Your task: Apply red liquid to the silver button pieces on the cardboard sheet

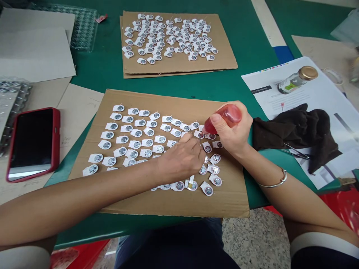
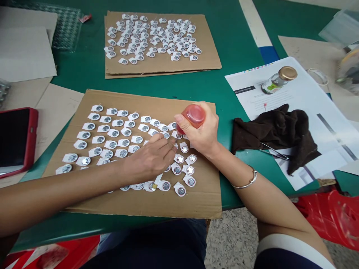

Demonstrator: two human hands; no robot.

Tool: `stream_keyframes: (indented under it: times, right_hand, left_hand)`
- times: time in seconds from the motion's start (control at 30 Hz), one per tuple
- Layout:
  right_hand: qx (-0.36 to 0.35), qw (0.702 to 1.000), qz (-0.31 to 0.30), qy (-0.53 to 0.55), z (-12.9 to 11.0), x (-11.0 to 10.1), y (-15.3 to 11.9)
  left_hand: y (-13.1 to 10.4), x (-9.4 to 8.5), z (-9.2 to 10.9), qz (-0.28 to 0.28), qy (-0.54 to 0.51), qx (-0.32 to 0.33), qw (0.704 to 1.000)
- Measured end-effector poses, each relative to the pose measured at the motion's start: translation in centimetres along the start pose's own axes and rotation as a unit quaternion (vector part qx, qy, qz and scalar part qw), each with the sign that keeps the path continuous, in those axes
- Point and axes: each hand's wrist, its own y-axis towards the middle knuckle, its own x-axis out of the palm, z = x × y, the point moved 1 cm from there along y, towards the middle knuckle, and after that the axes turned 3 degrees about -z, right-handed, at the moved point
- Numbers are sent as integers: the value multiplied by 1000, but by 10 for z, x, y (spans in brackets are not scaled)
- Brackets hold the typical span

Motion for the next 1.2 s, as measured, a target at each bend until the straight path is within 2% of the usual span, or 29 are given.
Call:
stream_keyframes:
  times: [0.9,1.03,1.2]
  right_hand:
    - [-51,997,15,-50,12,-2,1]
    - [-52,997,15,-60,13,-3,1]
    - [-65,996,15,-51,12,-4,1]
  left_hand:
    - [1,-1,-4,-5,-43,-14,999]
    - [2,-4,-11,-13,-91,-26,995]
    - [-1,2,-24,-22,-215,-63,974]
